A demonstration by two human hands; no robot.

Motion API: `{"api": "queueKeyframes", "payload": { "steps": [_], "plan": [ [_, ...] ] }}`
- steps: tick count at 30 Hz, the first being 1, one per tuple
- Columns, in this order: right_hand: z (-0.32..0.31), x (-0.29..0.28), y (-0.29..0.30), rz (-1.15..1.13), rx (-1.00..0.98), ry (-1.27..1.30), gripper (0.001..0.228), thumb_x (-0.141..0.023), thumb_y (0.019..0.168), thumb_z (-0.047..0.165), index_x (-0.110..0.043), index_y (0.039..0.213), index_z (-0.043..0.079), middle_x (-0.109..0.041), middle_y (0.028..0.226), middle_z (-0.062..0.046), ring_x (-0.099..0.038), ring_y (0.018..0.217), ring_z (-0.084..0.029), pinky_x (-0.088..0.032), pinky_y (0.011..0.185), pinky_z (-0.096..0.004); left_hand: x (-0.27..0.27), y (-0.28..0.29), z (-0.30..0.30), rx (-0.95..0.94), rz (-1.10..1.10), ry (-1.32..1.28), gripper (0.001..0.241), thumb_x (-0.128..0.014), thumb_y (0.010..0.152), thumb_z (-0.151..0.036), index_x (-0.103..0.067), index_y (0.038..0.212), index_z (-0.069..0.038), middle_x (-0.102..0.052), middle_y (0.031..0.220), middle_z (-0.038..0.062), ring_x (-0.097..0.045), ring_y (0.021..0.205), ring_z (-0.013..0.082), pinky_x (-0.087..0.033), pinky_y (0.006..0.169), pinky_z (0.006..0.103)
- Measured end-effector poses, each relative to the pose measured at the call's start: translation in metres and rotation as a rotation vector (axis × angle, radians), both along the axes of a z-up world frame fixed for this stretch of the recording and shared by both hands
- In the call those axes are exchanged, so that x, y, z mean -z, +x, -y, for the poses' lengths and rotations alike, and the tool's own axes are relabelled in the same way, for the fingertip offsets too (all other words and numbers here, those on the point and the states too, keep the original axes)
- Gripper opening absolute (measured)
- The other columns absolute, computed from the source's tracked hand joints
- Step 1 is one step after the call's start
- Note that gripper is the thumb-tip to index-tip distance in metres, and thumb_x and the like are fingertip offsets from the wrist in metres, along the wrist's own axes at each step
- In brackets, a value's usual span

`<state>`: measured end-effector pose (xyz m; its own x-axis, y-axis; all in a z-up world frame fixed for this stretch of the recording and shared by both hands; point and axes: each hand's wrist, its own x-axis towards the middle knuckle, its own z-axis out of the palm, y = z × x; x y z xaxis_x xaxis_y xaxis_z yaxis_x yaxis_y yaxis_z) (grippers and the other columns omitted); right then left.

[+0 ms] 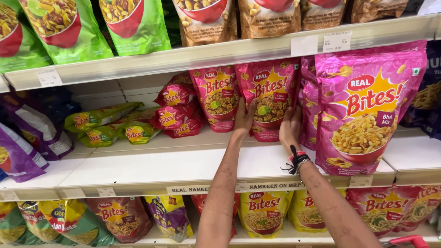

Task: The recorder is seen organizing and straightening snack bags on the shelves of a convenience store and placing some into a shopping cart.

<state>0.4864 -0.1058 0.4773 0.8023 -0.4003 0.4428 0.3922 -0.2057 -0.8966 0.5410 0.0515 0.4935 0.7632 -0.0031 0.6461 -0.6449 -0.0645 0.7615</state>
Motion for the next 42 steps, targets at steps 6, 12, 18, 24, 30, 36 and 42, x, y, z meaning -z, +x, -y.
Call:
{"api": "queueKeyframes", "payload": {
  "steps": [6, 12, 18, 24, 30, 36, 42],
  "plan": [
    [0.015, 0.046, 0.077, 0.113, -0.046, 0.186, 0.067, -0.026, 0.109, 0.051, -0.029, 0.159, 0.006, -0.038, 0.161, -0.016, -0.038, 0.147, -0.03, -0.029, 0.119, -0.04, 0.016, 0.021, -0.005, 0.029, 0.057, -0.001, 0.075, -0.055, 0.105, -0.038, -0.025, 0.158, 0.007, -0.046, 0.154, 0.024, -0.046, 0.142, 0.0287, -0.039, 0.115, 0.0359],
    [0.026, 0.072, 0.11, 0.06, -0.129, 0.536, 0.062, -0.039, 0.106, 0.048, -0.042, 0.153, 0.009, -0.047, 0.158, -0.004, -0.046, 0.139, -0.018, -0.036, 0.113, -0.032, 0.001, -0.002, -0.005, 0.029, -0.168, -0.033, 0.082, -0.051, 0.103, -0.049, -0.018, 0.16, 0.0, -0.048, 0.154, 0.02, -0.043, 0.144, 0.0265, -0.033, 0.118, 0.0379],
    [0.018, 0.1, 0.142, 0.236, -0.164, 0.702, 0.039, -0.05, 0.108, 0.029, -0.057, 0.139, 0.006, -0.063, 0.135, -0.006, -0.056, 0.117, -0.018, -0.044, 0.102, -0.031, 0.014, 0.014, -0.013, 0.001, -0.057, -0.25, 0.058, -0.051, 0.108, -0.05, -0.055, 0.135, 0.001, -0.063, 0.132, 0.018, -0.055, 0.123, 0.0254, -0.041, 0.11, 0.0399],
    [0.013, 0.089, 0.134, 0.185, -0.174, 0.742, 0.036, -0.046, 0.109, 0.029, -0.056, 0.137, 0.009, -0.064, 0.132, -0.003, -0.058, 0.116, -0.015, -0.045, 0.102, -0.03, 0.047, 0.055, -0.023, -0.067, 0.076, -0.304, 0.049, -0.055, 0.12, -0.034, -0.061, 0.097, 0.009, -0.048, 0.086, 0.008, -0.039, 0.087, 0.0219, -0.04, 0.084, 0.0391],
    [0.013, 0.096, 0.152, 0.333, -0.172, 0.842, 0.033, -0.046, 0.107, 0.023, -0.057, 0.136, 0.011, -0.064, 0.134, -0.002, -0.058, 0.119, -0.015, -0.044, 0.105, -0.03, -0.012, -0.042, -0.007, -0.601, 0.154, 0.0, 0.027, -0.057, 0.104, -0.026, -0.073, 0.107, -0.004, -0.074, 0.089, 0.019, -0.072, 0.081, 0.0334, -0.053, 0.074, 0.043],
    [0.02, 0.117, 0.179, 0.299, -0.158, 0.879, 0.028, -0.049, 0.101, 0.014, -0.061, 0.126, 0.011, -0.066, 0.126, -0.002, -0.059, 0.112, -0.016, -0.046, 0.1, -0.031, -0.006, -0.031, 0.003, -0.704, 0.195, -0.036, 0.025, -0.055, 0.105, -0.024, -0.069, 0.102, -0.004, -0.073, 0.088, 0.02, -0.07, 0.078, 0.0377, -0.051, 0.071, 0.0456],
    [0.012, 0.069, 0.107, 0.094, -0.195, 0.881, 0.026, -0.049, 0.111, 0.025, -0.061, 0.132, 0.013, -0.058, 0.114, -0.007, -0.042, 0.095, -0.024, -0.031, 0.082, -0.039, 0.018, 0.001, -0.028, -0.238, 0.116, -0.113, 0.024, -0.054, 0.106, -0.023, -0.065, 0.11, -0.002, -0.072, 0.093, 0.019, -0.066, 0.085, 0.0317, -0.052, 0.077, 0.0413]
  ]
}}
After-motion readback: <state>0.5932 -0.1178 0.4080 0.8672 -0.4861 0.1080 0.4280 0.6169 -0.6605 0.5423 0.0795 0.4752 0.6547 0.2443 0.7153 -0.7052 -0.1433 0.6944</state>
